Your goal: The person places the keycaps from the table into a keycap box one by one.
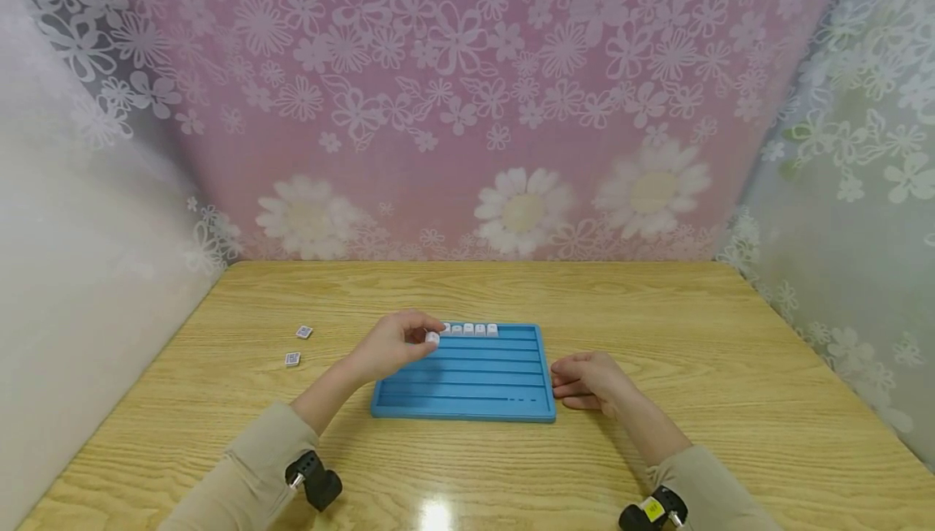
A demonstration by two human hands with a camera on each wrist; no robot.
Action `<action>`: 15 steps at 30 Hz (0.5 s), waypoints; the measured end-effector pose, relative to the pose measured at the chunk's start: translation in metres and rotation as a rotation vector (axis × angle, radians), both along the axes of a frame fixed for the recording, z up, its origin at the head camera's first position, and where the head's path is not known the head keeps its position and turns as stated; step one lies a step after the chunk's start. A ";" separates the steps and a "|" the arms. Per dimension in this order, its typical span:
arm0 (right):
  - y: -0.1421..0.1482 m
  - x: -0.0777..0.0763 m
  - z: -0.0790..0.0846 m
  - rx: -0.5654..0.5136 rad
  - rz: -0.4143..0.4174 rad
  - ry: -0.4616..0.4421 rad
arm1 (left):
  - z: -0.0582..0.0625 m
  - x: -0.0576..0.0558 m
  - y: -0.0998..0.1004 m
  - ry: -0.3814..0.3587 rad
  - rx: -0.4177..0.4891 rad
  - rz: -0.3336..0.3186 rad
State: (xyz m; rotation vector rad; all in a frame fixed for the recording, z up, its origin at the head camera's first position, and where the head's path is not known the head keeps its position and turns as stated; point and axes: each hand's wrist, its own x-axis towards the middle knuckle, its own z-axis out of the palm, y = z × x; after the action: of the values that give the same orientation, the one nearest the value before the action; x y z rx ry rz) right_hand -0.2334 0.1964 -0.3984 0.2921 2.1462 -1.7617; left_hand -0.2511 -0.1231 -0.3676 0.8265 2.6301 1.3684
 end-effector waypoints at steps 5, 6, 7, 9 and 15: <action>0.000 0.001 0.001 -0.014 0.003 0.000 | 0.002 0.001 0.002 0.014 0.000 -0.011; 0.000 0.002 0.001 -0.014 0.007 0.002 | 0.002 0.002 0.002 0.012 0.004 -0.011; 0.001 0.002 0.001 -0.015 0.008 0.003 | 0.003 0.002 0.003 0.010 0.008 -0.010; 0.001 0.002 0.001 -0.017 0.009 0.006 | 0.003 0.003 0.004 0.005 0.013 -0.001; 0.001 0.002 -0.001 -0.013 0.012 0.015 | 0.001 0.002 0.009 -0.075 0.080 0.083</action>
State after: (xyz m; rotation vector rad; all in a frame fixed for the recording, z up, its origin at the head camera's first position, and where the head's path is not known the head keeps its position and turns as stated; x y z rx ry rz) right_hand -0.2315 0.1978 -0.3990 0.2630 2.1413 -1.7765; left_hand -0.2487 -0.1139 -0.3663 0.6672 2.5956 1.5031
